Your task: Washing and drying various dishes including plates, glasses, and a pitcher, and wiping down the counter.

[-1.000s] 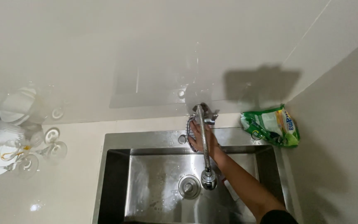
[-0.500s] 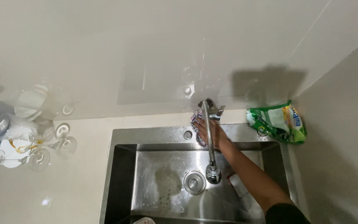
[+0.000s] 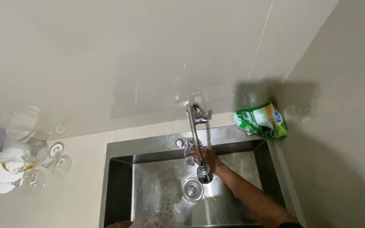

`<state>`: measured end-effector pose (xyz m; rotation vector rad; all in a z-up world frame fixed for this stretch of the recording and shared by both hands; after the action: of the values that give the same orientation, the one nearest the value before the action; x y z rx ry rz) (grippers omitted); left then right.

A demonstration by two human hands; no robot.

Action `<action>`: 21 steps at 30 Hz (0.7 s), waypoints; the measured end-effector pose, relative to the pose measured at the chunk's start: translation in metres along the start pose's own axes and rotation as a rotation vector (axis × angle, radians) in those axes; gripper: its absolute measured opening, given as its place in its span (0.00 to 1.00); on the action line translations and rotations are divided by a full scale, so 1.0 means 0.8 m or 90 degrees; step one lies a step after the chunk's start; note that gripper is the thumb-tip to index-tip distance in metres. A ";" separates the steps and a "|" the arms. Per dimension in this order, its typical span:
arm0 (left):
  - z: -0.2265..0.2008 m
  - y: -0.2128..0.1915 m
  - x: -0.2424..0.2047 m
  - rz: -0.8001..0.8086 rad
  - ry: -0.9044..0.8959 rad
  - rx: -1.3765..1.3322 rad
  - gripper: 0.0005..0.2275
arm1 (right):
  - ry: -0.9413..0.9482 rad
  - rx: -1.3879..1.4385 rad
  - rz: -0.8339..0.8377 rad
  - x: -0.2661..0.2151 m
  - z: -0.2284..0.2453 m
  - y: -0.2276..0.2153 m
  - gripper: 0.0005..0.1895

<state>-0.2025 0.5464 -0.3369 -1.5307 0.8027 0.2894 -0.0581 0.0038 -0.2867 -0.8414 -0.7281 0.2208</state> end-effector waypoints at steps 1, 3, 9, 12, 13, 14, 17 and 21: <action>-0.027 -0.047 0.012 0.009 -0.003 0.001 0.19 | 0.271 0.149 0.129 -0.014 -0.010 0.021 0.16; -0.140 -0.150 0.011 0.018 -0.003 0.004 0.19 | 0.539 0.301 0.260 -0.073 -0.011 0.064 0.14; -0.350 -0.375 -0.044 -0.167 -0.075 -0.109 0.14 | 0.557 0.561 0.059 -0.189 0.018 0.101 0.13; -0.371 -0.389 -0.024 -0.269 0.040 -0.096 0.12 | 0.641 0.574 0.039 -0.252 0.008 0.125 0.17; -0.378 -0.396 -0.019 -0.310 0.078 -0.106 0.11 | 0.654 0.609 0.002 -0.266 -0.002 0.132 0.18; -0.384 -0.405 -0.013 -0.355 0.115 -0.115 0.10 | 0.663 0.643 -0.036 -0.275 -0.016 0.140 0.19; -0.389 -0.408 0.020 -0.379 0.097 -0.168 0.09 | 0.704 0.636 -0.089 -0.259 -0.035 0.112 0.17; -0.414 -0.411 0.065 -0.381 0.074 -0.229 0.09 | 0.713 0.641 -0.059 -0.165 -0.010 0.014 0.20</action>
<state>-0.0491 0.1942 -0.0674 -2.0618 0.3568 -0.1084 -0.1494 -0.0532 -0.3642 0.1136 0.4205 -0.0085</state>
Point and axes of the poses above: each hand's wrist, its own x-axis towards the middle knuckle, its own y-axis out of the palm, z = x × y, the point moved 4 cm from there along x, towards the middle knuckle, and after that the axes turned 4 degrees about -y, right-handed, at the moved point
